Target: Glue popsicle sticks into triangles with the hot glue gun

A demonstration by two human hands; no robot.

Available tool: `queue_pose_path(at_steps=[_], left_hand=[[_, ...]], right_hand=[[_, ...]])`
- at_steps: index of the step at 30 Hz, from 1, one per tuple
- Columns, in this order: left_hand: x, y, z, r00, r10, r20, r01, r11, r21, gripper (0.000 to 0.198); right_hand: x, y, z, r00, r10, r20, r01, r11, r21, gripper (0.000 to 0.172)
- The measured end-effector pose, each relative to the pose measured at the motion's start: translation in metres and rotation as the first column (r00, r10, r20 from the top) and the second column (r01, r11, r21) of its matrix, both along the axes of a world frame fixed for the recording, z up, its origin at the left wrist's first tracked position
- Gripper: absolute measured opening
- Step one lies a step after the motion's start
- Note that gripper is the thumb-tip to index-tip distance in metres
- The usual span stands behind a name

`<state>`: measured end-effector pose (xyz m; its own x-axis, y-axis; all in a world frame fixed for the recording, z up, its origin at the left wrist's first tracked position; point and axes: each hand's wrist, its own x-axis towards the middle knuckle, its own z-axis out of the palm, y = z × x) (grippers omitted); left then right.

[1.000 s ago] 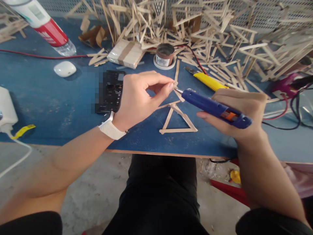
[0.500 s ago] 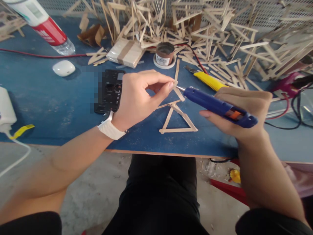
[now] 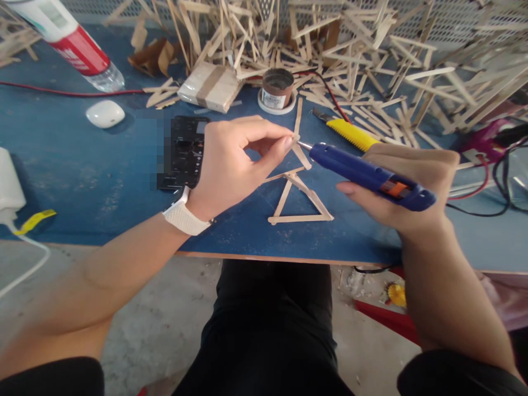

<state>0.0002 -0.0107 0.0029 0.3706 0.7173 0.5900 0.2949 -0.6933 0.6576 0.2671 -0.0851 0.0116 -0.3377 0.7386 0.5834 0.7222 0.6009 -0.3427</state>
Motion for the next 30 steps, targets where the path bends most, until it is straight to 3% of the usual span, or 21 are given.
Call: queue_pose_path(at_steps=[12, 30], left_hand=[[-0.0001, 0.0000, 0.0000, 1.000, -0.018, 0.002, 0.018, 1.000, 0.001, 0.026], [0.0012, 0.0003, -0.0004, 1.000, -0.005, 0.021, 0.005, 1.000, -0.006, 0.028]], right_hand=[[0.0011, 0.0016, -0.0009, 0.999, 0.039, -0.015, -0.039, 0.998, 0.041, 0.040], [0.0004, -0.0025, 0.0008, 1.000, -0.009, 0.006, 0.009, 1.000, 0.006, 0.039]])
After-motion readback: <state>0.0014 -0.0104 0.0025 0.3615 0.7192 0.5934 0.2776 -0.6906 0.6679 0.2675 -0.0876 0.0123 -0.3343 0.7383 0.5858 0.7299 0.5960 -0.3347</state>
